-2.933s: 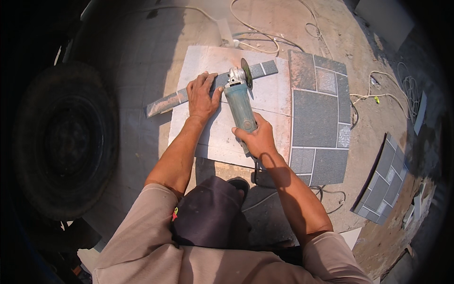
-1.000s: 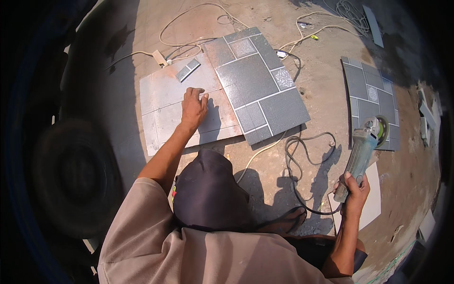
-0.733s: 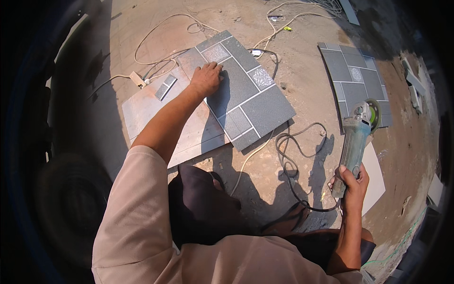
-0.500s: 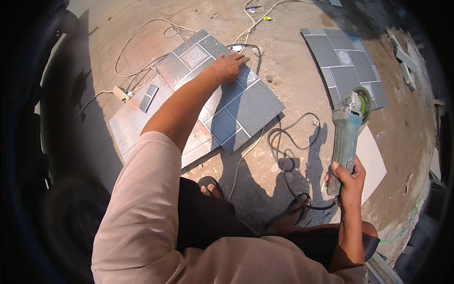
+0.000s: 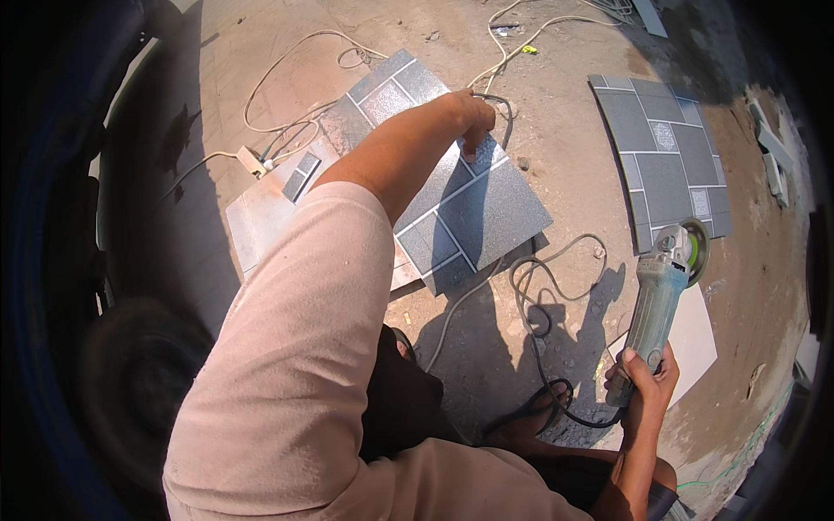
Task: The person positions and cuts multiple ceramic tiles using an angle grinder. They handle the tiles to align them, then use the grinder to make straight cuts along marked lines, producing cut pieces and dust.
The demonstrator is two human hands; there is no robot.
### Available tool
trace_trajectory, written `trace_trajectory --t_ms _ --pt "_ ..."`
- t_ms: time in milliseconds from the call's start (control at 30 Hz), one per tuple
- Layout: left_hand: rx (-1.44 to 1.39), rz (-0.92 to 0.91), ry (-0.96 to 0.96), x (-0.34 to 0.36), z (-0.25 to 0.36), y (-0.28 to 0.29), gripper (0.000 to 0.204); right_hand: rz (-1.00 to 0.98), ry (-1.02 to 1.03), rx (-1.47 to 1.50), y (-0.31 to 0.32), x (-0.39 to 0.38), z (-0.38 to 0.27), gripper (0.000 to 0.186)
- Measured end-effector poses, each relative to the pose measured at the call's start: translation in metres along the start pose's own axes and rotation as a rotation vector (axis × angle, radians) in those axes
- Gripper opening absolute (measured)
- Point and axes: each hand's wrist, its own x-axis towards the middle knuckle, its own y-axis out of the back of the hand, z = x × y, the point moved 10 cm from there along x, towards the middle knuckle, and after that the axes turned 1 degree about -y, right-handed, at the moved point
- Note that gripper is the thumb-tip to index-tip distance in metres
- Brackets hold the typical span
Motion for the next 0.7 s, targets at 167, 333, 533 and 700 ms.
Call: trace_trajectory --t_ms 167,333,533,700 --pt "-0.172 0.118 -0.088 -0.062 -0.011 0.029 0.062 -0.037 0.034 0.044 -0.001 0.002 -0.006 0.038" --pt "-0.207 0.305 -0.07 -0.157 -0.002 0.051 0.06 -0.036 0.058 0.113 0.004 -0.005 -0.012 0.034" --pt "-0.114 0.782 0.326 -0.266 -0.023 0.111 0.08 -0.139 0.143 0.197 -0.01 -0.006 -0.011 0.03" --pt "-0.668 1.028 0.708 -0.321 -0.114 0.071 0.075 -0.127 0.185 0.199 -0.009 -0.009 -0.012 0.029"
